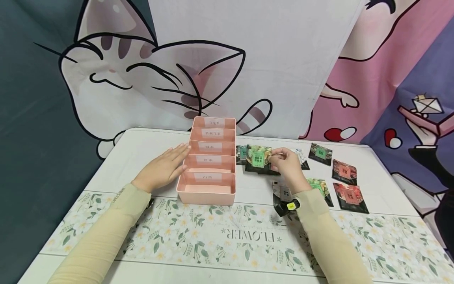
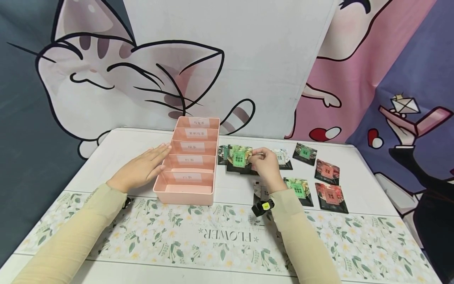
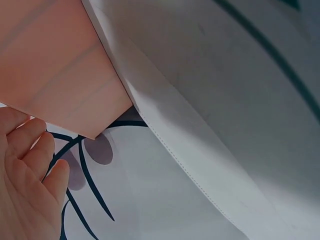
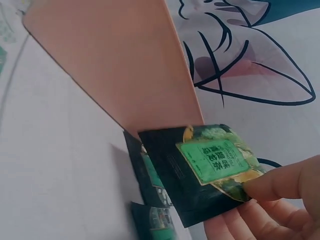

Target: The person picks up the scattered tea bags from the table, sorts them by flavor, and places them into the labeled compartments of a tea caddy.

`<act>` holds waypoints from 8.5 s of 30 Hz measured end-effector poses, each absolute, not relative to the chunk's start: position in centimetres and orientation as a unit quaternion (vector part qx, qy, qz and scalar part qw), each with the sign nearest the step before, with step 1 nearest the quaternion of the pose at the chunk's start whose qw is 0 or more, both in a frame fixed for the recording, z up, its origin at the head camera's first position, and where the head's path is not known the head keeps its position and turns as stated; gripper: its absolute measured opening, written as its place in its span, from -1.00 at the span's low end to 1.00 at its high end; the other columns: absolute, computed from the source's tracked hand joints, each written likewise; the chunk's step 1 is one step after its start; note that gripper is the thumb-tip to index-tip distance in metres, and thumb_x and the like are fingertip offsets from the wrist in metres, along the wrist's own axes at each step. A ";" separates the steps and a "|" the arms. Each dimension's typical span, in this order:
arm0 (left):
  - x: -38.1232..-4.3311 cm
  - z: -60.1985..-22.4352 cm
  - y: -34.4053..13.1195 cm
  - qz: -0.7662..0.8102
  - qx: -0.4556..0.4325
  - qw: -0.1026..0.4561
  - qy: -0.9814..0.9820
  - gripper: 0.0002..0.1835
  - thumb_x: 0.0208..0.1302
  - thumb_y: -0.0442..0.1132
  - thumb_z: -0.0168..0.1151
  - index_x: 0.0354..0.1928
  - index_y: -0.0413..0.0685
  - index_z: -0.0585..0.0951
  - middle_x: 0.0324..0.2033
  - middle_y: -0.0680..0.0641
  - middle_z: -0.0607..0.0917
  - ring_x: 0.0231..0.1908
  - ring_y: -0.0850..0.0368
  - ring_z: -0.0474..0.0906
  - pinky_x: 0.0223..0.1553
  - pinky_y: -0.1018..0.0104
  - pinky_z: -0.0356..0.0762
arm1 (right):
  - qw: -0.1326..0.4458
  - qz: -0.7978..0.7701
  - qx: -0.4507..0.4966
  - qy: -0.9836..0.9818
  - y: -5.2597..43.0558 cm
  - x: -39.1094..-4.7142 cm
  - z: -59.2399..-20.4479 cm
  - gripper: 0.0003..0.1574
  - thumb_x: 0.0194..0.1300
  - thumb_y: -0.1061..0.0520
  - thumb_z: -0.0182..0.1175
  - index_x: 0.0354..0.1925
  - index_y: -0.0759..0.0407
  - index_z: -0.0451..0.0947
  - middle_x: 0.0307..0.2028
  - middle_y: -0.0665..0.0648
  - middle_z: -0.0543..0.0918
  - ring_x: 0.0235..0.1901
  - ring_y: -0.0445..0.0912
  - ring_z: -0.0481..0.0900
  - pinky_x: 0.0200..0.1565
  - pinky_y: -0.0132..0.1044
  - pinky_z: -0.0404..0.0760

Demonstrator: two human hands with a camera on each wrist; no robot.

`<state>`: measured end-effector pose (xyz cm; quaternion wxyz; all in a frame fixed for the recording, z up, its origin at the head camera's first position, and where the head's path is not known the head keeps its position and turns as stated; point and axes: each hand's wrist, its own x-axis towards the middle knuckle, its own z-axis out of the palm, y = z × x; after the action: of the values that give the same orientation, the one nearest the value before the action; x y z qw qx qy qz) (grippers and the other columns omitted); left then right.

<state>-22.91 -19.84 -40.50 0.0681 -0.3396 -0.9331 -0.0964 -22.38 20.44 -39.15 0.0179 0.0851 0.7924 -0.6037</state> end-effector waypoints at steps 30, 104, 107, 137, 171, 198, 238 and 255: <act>-22.7 -40.8 -19.9 -0.108 -0.340 0.081 -0.931 -0.35 0.58 -0.08 -0.04 0.52 -0.35 0.19 0.52 -0.28 0.21 0.51 -0.21 0.10 0.52 -0.10 0.06 | -0.082 -0.674 0.065 0.732 17.5 -28.7 -35.9 -0.81 0.44 0.32 0.11 -0.01 0.33 0.49 -0.15 0.14 0.63 -0.23 -0.12 0.64 0.11 -0.16 0.69; -22.5 -40.7 -19.7 -0.129 -0.331 0.061 -0.933 -0.33 0.59 -0.06 -0.05 0.54 -0.33 0.15 0.53 -0.26 0.16 0.53 -0.19 0.07 0.54 -0.06 0.00 | 0.001 -0.485 -0.015 0.874 11.3 -34.8 -33.5 -0.86 0.42 0.26 0.20 -0.13 0.35 0.59 -0.13 0.33 0.69 -0.19 0.14 0.70 -0.17 -0.15 0.74; -22.5 -40.8 -19.7 -0.127 -0.332 0.065 -0.932 -0.33 0.59 -0.07 -0.04 0.53 -0.34 0.16 0.53 -0.27 0.17 0.53 -0.19 0.07 0.54 -0.06 0.01 | 0.009 -0.461 -0.038 0.886 12.2 -34.5 -33.6 -0.86 0.42 0.24 0.20 -0.12 0.32 0.60 -0.10 0.31 0.69 -0.11 0.17 0.68 -0.06 -0.06 0.71; -22.7 -40.9 -19.7 -0.116 -0.330 0.064 -0.935 -0.33 0.60 -0.03 -0.06 0.54 -0.31 0.15 0.54 -0.24 0.17 0.54 -0.14 0.05 0.54 -0.05 0.02 | 0.110 -0.414 0.017 0.903 17.7 -33.1 -39.3 -0.85 0.29 0.30 0.25 -0.39 0.34 0.50 -0.57 0.07 0.51 -0.59 -0.12 0.49 -0.30 -0.19 0.72; -22.6 -40.6 -19.6 -0.114 -0.327 0.061 -0.936 -0.33 0.59 -0.04 -0.05 0.54 -0.31 0.16 0.54 -0.24 0.16 0.54 -0.15 0.05 0.55 -0.04 -0.03 | 0.163 -0.581 0.086 0.793 18.2 -33.0 -40.3 -0.70 0.38 0.37 0.20 0.05 0.46 0.48 -0.18 0.19 0.55 -0.43 -0.15 0.54 -0.05 -0.19 0.76; -22.7 -40.6 -19.7 -0.108 -0.331 0.069 -0.935 -0.34 0.59 -0.04 -0.06 0.54 -0.30 0.16 0.53 -0.24 0.19 0.53 -0.15 0.08 0.52 -0.10 0.08 | 0.040 -0.697 0.066 0.713 20.5 -32.5 -38.3 -0.71 0.43 0.34 0.16 0.08 0.38 0.48 -0.17 0.10 0.61 -0.30 -0.14 0.65 0.10 -0.21 0.69; -22.6 -40.9 -19.8 -0.115 -0.332 0.069 -0.934 -0.34 0.59 -0.06 -0.05 0.54 -0.30 0.16 0.53 -0.23 0.19 0.53 -0.14 0.08 0.53 -0.08 0.05 | -0.034 -0.703 -0.060 0.708 14.6 -33.0 -33.0 -0.85 0.38 0.35 0.22 -0.08 0.26 0.60 -0.28 0.10 0.67 -0.27 -0.06 0.68 0.08 -0.03 0.71; -22.7 -41.2 -19.9 -0.111 -0.329 0.067 -0.935 -0.34 0.60 -0.05 -0.07 0.55 -0.28 0.14 0.54 -0.22 0.18 0.53 -0.12 0.07 0.54 -0.04 0.03 | 0.011 -0.657 -0.068 0.751 12.4 -34.2 -34.5 -0.85 0.39 0.39 0.18 -0.08 0.32 0.58 -0.31 0.09 0.63 -0.33 -0.05 0.67 0.02 -0.01 0.73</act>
<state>-22.72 -19.87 -41.22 0.0672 -0.3291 -0.9353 -0.1111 -34.23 12.36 -34.46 0.0108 -0.0679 0.7506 -0.6571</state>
